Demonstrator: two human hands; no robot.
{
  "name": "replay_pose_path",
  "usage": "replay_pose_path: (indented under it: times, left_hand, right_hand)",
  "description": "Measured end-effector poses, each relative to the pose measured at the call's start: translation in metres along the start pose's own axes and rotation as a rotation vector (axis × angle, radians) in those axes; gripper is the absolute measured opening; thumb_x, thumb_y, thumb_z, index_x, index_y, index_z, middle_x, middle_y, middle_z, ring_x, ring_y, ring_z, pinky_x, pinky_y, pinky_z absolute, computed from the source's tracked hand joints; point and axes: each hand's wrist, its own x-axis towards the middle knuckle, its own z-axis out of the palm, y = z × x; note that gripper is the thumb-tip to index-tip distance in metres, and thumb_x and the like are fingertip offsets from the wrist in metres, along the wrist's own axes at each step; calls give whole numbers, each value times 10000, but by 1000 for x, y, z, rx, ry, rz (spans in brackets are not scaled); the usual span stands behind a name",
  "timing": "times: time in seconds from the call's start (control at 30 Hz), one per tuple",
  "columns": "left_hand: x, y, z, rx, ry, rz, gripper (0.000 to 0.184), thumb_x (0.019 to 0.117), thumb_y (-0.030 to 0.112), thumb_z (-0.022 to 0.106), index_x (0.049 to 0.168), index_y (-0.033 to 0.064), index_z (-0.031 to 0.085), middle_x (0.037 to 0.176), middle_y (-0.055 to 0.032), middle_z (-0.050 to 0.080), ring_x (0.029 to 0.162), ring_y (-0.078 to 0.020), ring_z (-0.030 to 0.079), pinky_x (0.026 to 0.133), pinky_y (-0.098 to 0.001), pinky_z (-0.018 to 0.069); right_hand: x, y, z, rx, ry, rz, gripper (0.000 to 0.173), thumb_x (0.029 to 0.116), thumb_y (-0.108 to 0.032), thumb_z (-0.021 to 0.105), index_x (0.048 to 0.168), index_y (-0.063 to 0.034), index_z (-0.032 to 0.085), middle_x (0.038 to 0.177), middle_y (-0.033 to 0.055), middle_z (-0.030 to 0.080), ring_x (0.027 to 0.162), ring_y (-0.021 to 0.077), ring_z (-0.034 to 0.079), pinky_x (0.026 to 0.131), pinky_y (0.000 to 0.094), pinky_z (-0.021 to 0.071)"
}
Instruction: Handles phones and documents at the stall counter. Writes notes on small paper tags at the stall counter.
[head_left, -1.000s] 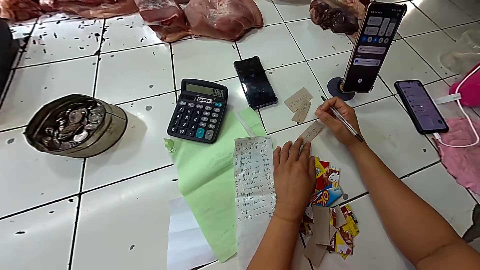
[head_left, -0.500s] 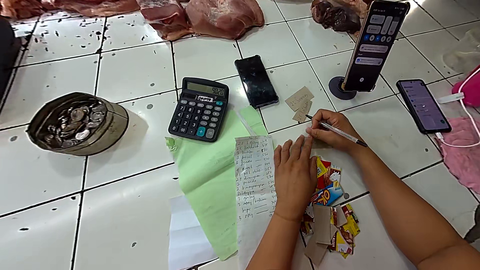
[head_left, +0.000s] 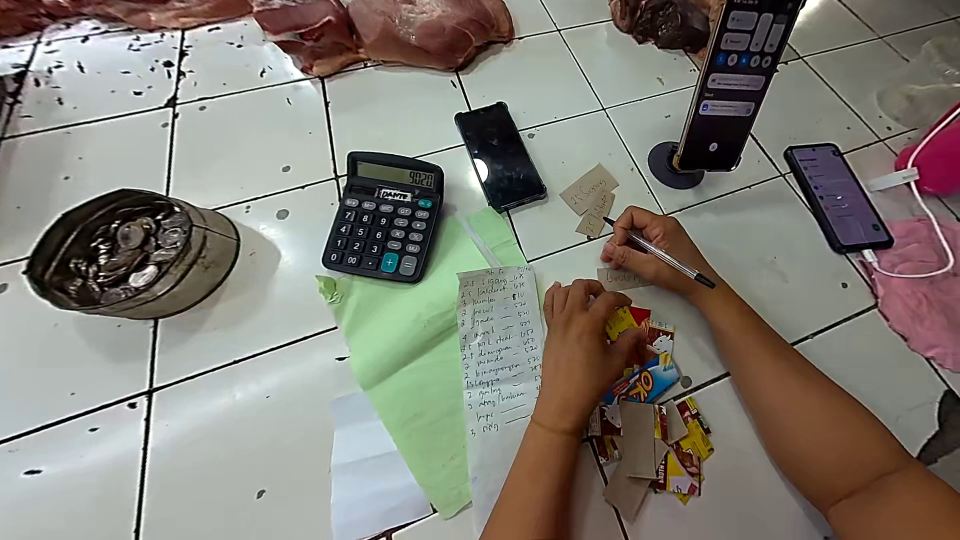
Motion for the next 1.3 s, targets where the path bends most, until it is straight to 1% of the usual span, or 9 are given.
replay_pose_path:
  times: [0.17,0.27,0.43,0.63,0.77,0.97,1.1,1.17,1.3]
  left_hand:
    - [0,1,3,-324,177,-34,181,898,189,758,1021,56,761,880,2,754,846,-77,703,1068,-413,461]
    - [4,4,6,-698,469,-92,110,901,0,713,999,0,663,886,-7,725,827,-44,706,817,-241,606]
    - [6,-1,8,-512,831,88,146,912,4,711,1021,94,677,1024,45,752,1082,-59,694,1003,-281,551]
    - [1,-3,11,-74,642,133,142,890,32,669,810,111,756,908,-5,789,1022,-163,698,948,-310,480]
    - [2,-4,8,-104,377,88,55,861,67,745,896,84,785,1027,-68,767,1042,-181,713,923,-302,561]
    - [3,-1,10,-1,416,-43,342,877,280,780,1129,51,755,1315,-206,645,1191,-356,627,978,-473,514]
    - [1,-2,9,179,253,-103,369,947,341,680,1188,68,742,1394,-176,630,1343,-419,543,1118,-610,383]
    - [1,0,8,193,177,-82,298,973,343,647,1107,111,779,1307,-98,698,1302,-357,596,1127,-626,369]
    - [1,1,8,211,133,-65,294,990,343,613,1139,162,791,1302,-46,711,1308,-344,596,1135,-632,347]
  right_hand:
    - [1,-1,1,-104,42,-68,84,936,-119,665,921,-114,582,803,-20,709,629,17,623,534,158,492]
    - [1,-5,3,-67,-22,-70,69,927,-103,657,911,-106,590,796,-25,709,630,3,612,538,159,485]
    - [-3,-19,2,449,-388,154,117,949,-21,495,937,-134,522,707,-28,725,575,38,682,525,166,545]
    - [0,0,-8,666,-315,93,245,981,-397,686,966,-189,558,762,-31,715,520,22,624,461,155,505]
    - [1,-6,-1,524,-261,124,221,893,-29,701,950,-142,519,742,-35,685,580,38,648,536,182,559]
    - [3,-5,2,168,-146,-18,201,905,27,653,978,-95,511,891,-6,679,697,11,603,600,138,493]
    - [3,-2,-3,-54,-115,-51,169,835,26,633,912,-102,553,944,-10,727,704,14,604,568,160,461]
    - [4,1,-3,-164,-93,-83,158,821,-27,678,926,-110,593,1022,-3,739,882,66,654,732,235,522]
    - [4,0,2,-292,66,-195,257,965,-327,667,987,-73,700,1014,31,707,946,128,597,840,298,474]
